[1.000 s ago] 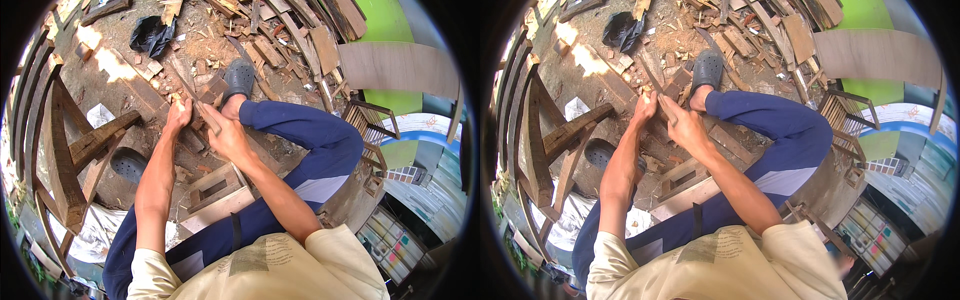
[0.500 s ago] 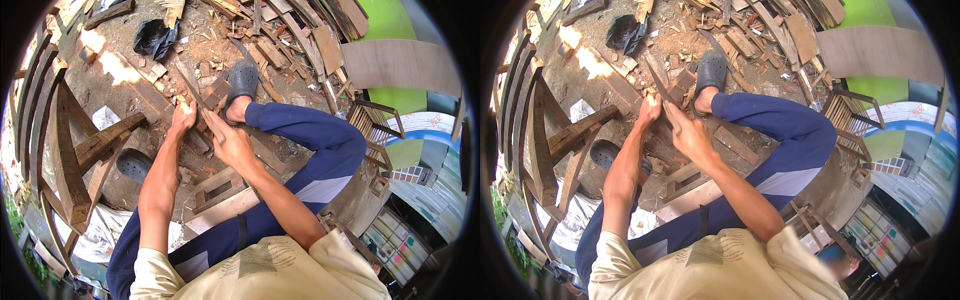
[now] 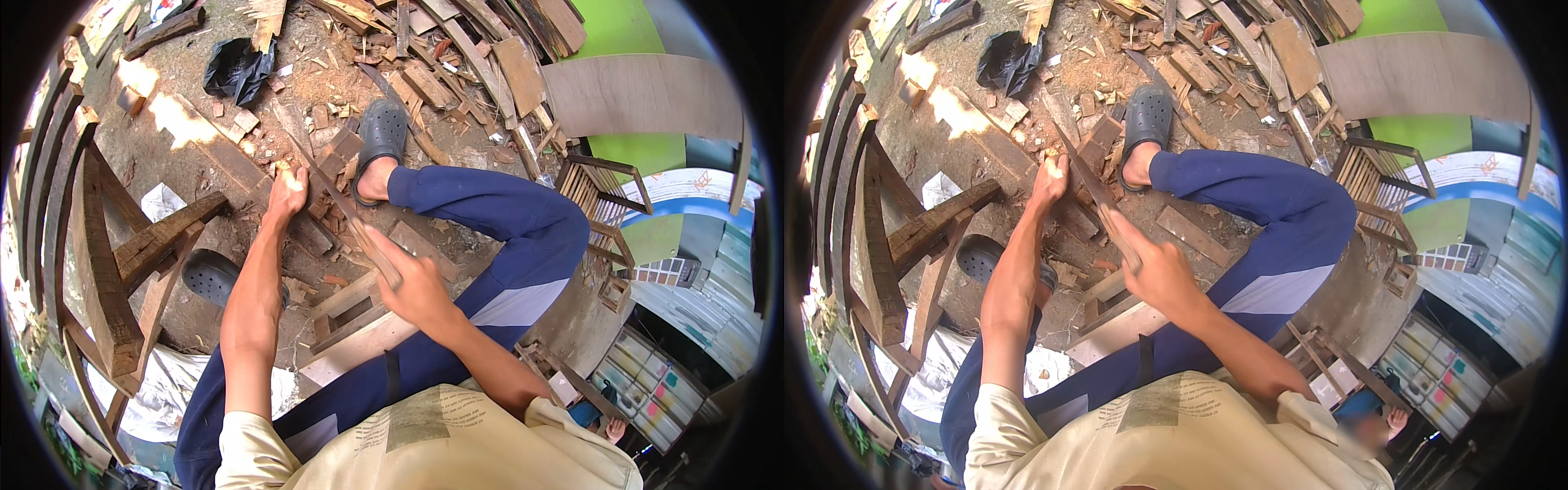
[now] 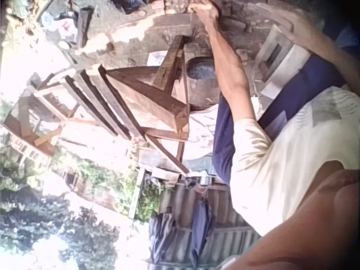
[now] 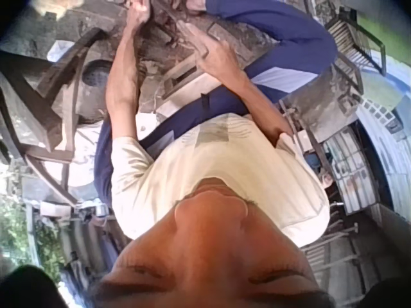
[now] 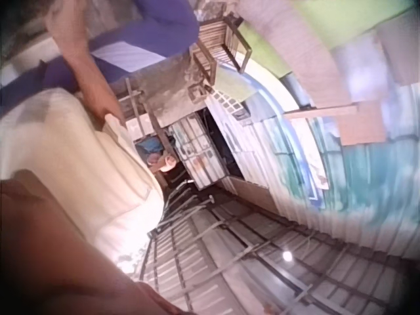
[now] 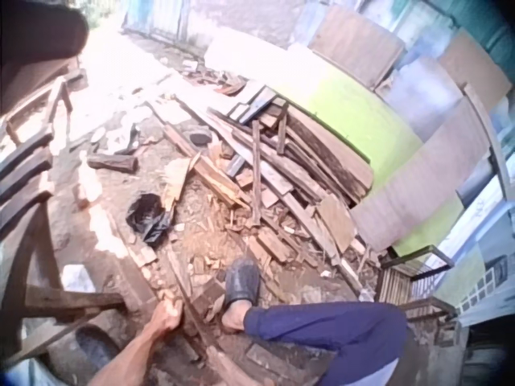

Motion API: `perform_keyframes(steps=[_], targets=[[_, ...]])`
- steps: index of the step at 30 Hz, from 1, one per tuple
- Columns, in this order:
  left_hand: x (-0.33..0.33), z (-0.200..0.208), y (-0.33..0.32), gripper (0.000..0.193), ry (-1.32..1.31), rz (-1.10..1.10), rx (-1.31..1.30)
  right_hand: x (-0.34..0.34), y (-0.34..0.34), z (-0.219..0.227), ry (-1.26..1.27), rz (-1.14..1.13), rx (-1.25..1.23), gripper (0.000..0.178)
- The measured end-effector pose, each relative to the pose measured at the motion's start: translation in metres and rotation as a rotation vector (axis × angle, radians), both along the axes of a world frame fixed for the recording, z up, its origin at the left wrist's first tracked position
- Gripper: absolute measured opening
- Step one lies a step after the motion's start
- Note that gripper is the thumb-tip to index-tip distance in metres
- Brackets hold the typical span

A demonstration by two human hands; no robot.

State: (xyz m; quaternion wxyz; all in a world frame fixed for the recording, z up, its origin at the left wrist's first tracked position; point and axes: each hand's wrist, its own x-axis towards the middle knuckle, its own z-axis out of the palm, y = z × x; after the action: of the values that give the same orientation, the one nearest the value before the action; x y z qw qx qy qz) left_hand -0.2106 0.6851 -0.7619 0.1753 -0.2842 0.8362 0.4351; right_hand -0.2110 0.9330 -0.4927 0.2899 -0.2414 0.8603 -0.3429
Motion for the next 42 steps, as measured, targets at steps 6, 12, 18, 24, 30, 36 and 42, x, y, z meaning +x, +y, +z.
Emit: perform_keyframes(steps=[6,12,18,24,30,36,42], targets=[[0.006,-0.011,0.001,0.05,0.04,0.02,0.006,0.009,-0.002,0.012,-0.045,-0.059,0.071,0.072],[0.0,0.003,-0.001,0.048,0.054,0.01,0.053,-0.011,-0.029,-0.052,-0.005,-0.035,0.098,0.07],[-0.001,0.017,0.0,0.049,-0.008,0.04,0.049,0.036,0.039,0.027,0.048,-0.063,-0.052,0.081],[-0.007,0.013,0.005,0.051,-0.066,0.008,0.081,-0.023,-0.047,-0.074,0.084,-0.055,0.051,0.076],[-0.001,0.011,-0.002,0.049,-0.049,0.014,0.043,0.038,0.046,0.03,0.014,-0.104,-0.074,0.076],[-0.01,0.026,0.004,0.047,-0.029,0.001,0.059,-0.027,-0.036,-0.047,-0.121,-0.087,0.178,0.077],[-0.003,0.015,-0.004,0.055,-0.021,0.006,0.073,0.039,0.045,0.042,-0.012,-0.054,0.009,0.084]])
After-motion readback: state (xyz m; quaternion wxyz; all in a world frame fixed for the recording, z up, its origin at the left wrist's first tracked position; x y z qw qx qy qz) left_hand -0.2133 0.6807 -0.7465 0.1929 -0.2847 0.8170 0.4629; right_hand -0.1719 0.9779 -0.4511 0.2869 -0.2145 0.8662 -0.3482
